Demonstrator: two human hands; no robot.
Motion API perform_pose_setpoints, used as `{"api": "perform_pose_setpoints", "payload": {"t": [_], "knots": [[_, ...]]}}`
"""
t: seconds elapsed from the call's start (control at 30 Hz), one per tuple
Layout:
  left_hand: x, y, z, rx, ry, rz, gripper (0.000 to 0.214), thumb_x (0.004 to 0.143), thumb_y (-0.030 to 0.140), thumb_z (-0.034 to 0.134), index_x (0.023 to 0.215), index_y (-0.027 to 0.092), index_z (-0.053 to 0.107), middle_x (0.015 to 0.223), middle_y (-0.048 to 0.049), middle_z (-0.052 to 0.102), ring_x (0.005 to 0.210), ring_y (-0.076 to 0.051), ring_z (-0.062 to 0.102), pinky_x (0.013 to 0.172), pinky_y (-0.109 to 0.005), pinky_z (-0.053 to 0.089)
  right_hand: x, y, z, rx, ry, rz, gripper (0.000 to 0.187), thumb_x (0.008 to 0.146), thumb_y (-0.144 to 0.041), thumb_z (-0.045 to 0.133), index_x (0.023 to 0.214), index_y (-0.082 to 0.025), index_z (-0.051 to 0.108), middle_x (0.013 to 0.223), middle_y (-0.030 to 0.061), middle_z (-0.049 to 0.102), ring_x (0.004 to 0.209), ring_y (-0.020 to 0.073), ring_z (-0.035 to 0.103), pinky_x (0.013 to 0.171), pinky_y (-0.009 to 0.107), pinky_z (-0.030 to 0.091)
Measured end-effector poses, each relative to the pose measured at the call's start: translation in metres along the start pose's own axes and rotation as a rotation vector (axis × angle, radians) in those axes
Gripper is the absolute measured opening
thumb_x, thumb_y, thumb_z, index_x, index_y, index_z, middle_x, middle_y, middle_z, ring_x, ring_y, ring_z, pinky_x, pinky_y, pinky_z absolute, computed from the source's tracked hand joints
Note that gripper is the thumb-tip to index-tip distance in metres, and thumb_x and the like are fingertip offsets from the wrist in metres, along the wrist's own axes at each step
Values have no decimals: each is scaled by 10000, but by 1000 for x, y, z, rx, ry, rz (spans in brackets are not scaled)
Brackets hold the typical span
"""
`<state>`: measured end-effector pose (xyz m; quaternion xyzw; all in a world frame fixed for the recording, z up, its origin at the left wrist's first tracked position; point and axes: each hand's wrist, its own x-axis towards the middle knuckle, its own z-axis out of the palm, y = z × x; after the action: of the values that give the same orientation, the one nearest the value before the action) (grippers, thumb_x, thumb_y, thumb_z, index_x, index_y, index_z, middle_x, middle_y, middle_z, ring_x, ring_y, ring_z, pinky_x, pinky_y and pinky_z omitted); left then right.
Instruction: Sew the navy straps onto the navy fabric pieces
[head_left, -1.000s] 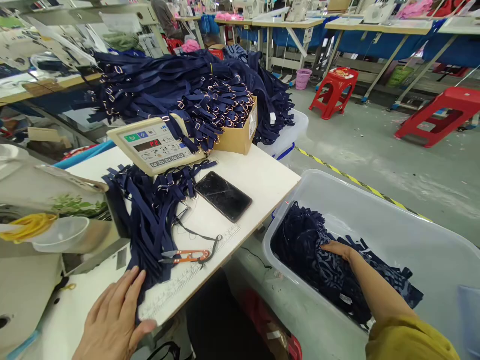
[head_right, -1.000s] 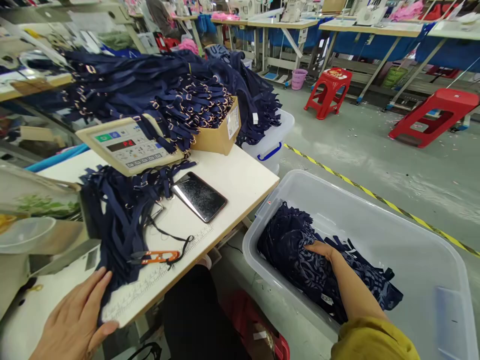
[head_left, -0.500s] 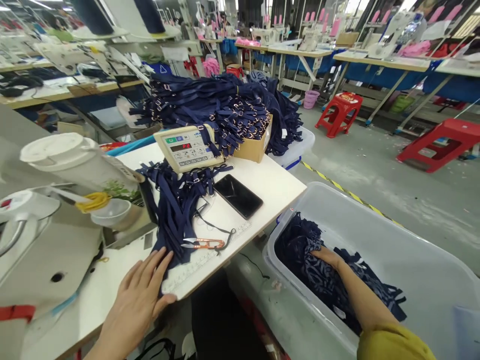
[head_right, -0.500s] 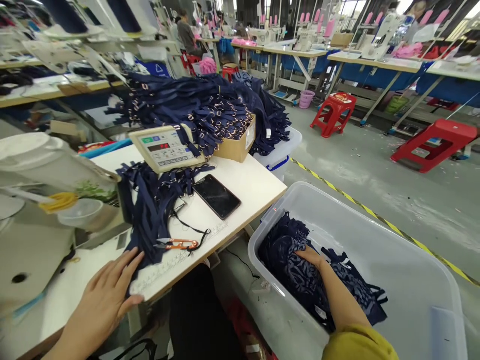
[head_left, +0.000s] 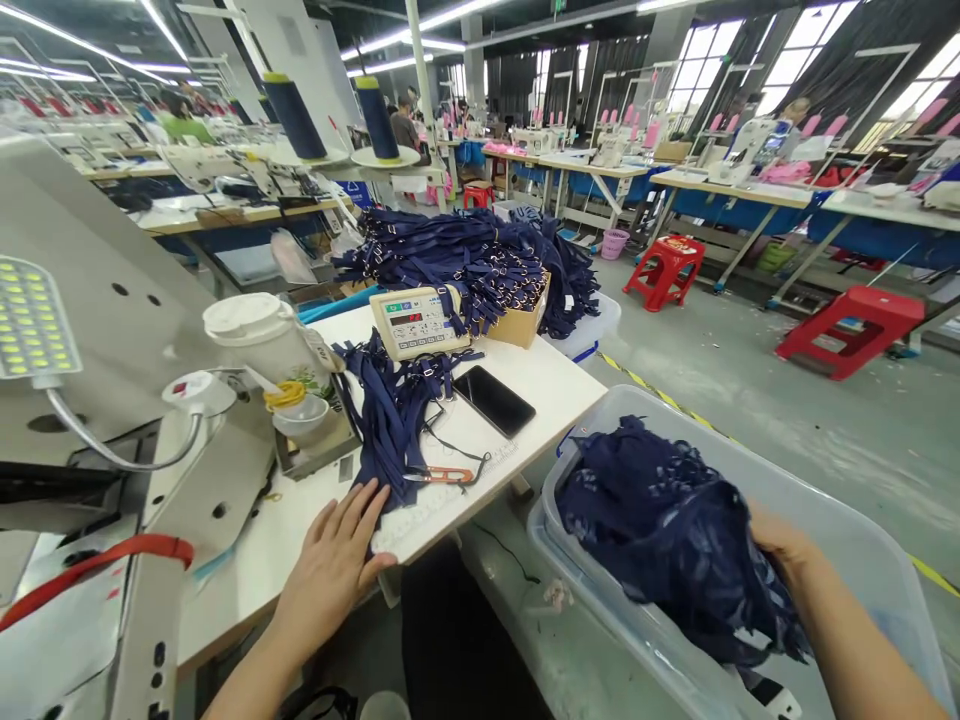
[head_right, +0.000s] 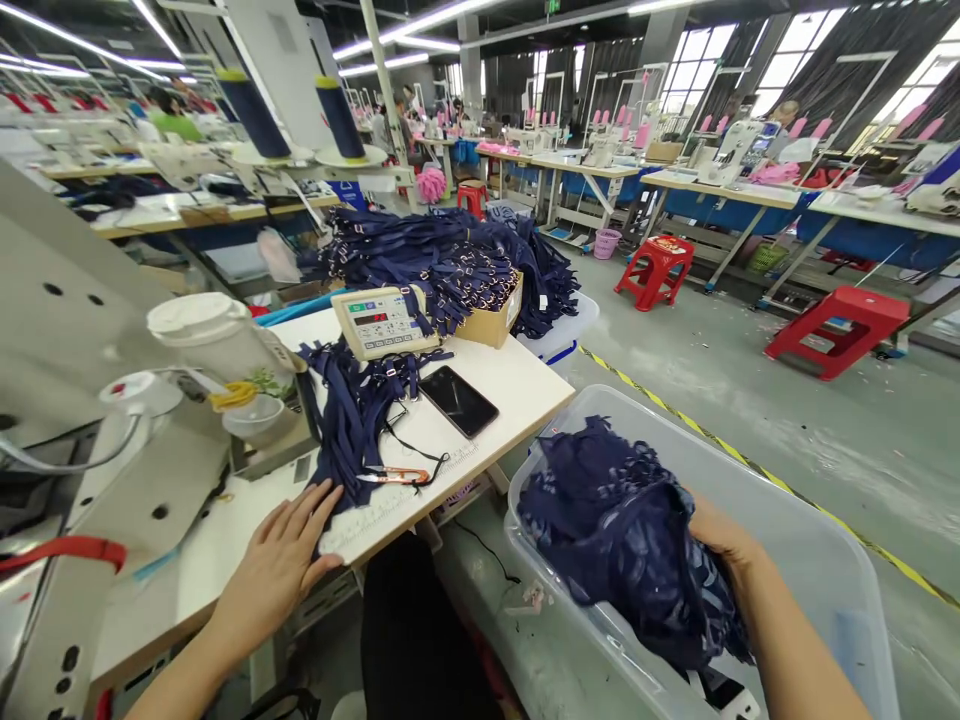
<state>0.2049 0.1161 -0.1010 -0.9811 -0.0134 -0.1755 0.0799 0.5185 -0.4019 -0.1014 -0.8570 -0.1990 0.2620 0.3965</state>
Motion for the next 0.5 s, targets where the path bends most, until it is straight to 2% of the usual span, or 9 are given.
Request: {"api": "perform_pose_setpoints", "payload": {"t": [0.07,0.17,0.23,0.3,0.4,0.5], "knots": [[0,1,0,3,5,-2,738,960,659,223,1479,153,363,1459,-169,450,1290,-327,476,1071,-486,316,7,-33,19,-86,-127,-144,463,641,-505,752,968,-178,741,1009,193,720,1053,376,625,1013,438,433],[-2,1,0,12,-6,-6,742,962,659,218,1476,145,365,1476,-166,428,1311,-331,453,1078,-492,311,29,-78,74,-235,-304,-373,368,663,-448,748,948,-217,724,979,86,732,982,305,644,1003,436,434],[-3,1,-1,12,-16,-16,742,959,662,232,1473,146,372,1486,-166,413,1323,-334,438,1085,-499,307,48,-102,115,-338,-352,-487,320,645,-387,774,910,-218,711,938,50,725,917,271,653,987,430,423],[-3,2,-2,7,-20,-26,729,963,654,240,1475,152,371,1492,-164,405,1324,-331,438,1088,-502,309,65,-119,146,-433,-327,-562,425,598,-304,819,990,-189,699,1054,94,695,1020,306,619,1009,472,373],[-4,5,-5,-32,-8,-42,716,969,642,236,1472,153,379,1484,-163,418,1321,-333,443,1085,-513,316,73,-136,167,-529,-242,-633,563,613,-218,836,1145,-167,662,1248,169,601,1203,353,510,1060,529,268],[-3,8,-8,-133,8,-81,717,965,648,244,1457,154,409,1477,-166,429,1322,-349,440,1081,-542,312,55,-146,169,-567,-182,-662,544,656,-90,782,1175,-198,660,1291,165,586,1221,346,503,1085,552,215]]}}
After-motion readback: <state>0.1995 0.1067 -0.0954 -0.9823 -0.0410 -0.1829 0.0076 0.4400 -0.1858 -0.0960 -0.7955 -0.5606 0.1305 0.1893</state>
